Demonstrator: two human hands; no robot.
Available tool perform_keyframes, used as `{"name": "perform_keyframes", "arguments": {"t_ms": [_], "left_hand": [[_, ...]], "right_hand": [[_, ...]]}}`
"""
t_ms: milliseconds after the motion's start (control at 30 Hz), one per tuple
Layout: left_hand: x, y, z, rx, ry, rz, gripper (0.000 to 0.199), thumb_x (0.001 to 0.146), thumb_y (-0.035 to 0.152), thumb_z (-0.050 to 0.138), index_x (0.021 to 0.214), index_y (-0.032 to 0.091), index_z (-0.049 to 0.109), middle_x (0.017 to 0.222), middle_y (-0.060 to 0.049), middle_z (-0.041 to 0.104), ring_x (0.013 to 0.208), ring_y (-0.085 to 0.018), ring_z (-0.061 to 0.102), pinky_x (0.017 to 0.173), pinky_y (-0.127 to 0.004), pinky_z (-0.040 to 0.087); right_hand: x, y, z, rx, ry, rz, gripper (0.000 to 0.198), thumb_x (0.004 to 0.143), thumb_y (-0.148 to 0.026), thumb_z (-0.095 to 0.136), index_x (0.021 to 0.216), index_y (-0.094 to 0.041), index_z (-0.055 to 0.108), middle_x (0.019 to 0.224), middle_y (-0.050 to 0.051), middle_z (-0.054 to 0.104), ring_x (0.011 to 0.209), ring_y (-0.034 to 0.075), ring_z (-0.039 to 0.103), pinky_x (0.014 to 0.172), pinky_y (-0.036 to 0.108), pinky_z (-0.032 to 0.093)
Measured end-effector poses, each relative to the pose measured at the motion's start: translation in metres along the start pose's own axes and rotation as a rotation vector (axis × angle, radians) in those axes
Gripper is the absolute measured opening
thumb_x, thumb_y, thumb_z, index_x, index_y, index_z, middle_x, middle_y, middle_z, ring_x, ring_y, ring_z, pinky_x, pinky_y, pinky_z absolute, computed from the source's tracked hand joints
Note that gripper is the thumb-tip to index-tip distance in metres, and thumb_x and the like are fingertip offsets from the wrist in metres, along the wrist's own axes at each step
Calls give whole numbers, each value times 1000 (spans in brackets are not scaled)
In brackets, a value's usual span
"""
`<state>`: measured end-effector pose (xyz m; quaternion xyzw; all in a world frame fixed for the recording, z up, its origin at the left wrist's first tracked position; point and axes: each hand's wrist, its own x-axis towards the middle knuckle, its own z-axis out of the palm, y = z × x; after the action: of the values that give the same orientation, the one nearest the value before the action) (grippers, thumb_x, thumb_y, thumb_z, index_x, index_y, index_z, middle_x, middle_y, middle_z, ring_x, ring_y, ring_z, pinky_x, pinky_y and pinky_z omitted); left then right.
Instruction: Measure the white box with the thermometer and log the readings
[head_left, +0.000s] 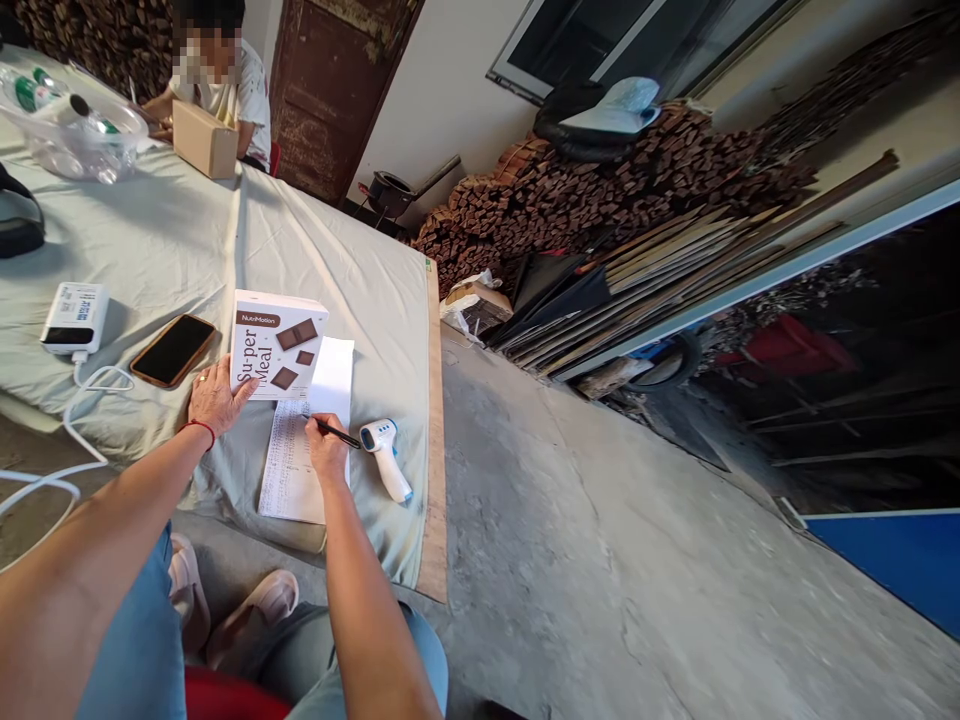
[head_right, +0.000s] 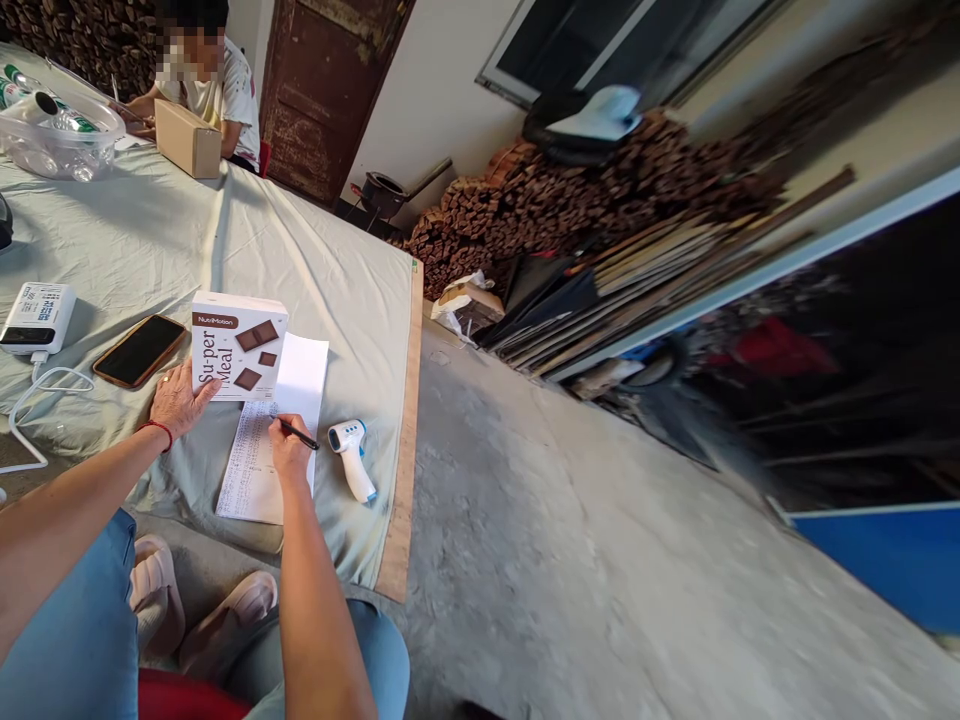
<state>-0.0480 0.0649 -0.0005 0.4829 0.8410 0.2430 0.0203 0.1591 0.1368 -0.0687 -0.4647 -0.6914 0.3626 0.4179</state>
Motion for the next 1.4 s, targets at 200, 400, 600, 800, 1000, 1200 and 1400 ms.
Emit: {"name": "perform_keyframes", "arguments": {"t_ms": [200, 400, 600, 800, 1000, 1200, 1400], "left_hand": [[0, 1, 0, -2, -12, -12, 72, 91, 58, 39, 143, 8, 42, 128, -20, 56, 125, -35, 47, 106, -46, 35], [0, 0, 1, -10, 1, -3, 71, 91, 59, 38, 142, 9, 43, 127, -19, 56, 124, -35, 48, 105, -46, 36], [0, 0, 0, -16, 2, 0, 70, 91, 59, 39, 140, 9, 45, 126, -20, 57, 124, -35, 48, 104, -47, 37], [0, 0, -1, -13, -6, -10, 72, 91, 59, 40, 142, 8, 43, 128, -20, 56, 125, -35, 47, 105, -46, 36], [0, 1, -1, -10, 0, -3, 70, 91, 58, 40, 140, 9, 45, 127, -19, 56, 124, -35, 48, 105, -46, 36], [0, 2, -2, 2, -13, -17, 69, 91, 57, 41, 141, 9, 44, 126, -19, 56, 125, -34, 48, 106, -45, 36], [1, 0, 0, 7, -1, -5, 71, 92, 57, 41, 142, 8, 42, 126, -18, 56, 125, -33, 48, 106, -45, 35]], "right_hand": [[-1, -4, -1, 21, -12, 29, 38, 77, -48, 52, 84, -12, 63, 76, 6, 63, 70, 12, 54, 69, 23, 47], [0, -4, -1, 24, 29, 40, 35, 78, -45, 50, 84, -13, 63, 75, 6, 63, 70, 13, 55, 69, 23, 47], [0, -3, -1, -1, 31, 32, 36, 78, -46, 50, 84, -13, 62, 76, 6, 63, 71, 13, 54, 71, 24, 48], [-1, -5, -3, 9, 6, 12, 39, 78, -48, 50, 85, -12, 62, 76, 6, 62, 72, 13, 54, 71, 24, 48], [-2, -11, -3, 4, 13, 16, 39, 76, -49, 49, 82, -13, 62, 75, 7, 62, 71, 13, 53, 70, 24, 47], [-3, -16, -2, 45, 82, 36, 42, 74, -51, 47, 79, -12, 62, 73, 6, 61, 68, 13, 52, 67, 24, 46], [-3, -13, -2, 50, 116, -11, 37, 76, -48, 47, 78, -13, 60, 73, 6, 61, 70, 12, 53, 69, 23, 47]]}}
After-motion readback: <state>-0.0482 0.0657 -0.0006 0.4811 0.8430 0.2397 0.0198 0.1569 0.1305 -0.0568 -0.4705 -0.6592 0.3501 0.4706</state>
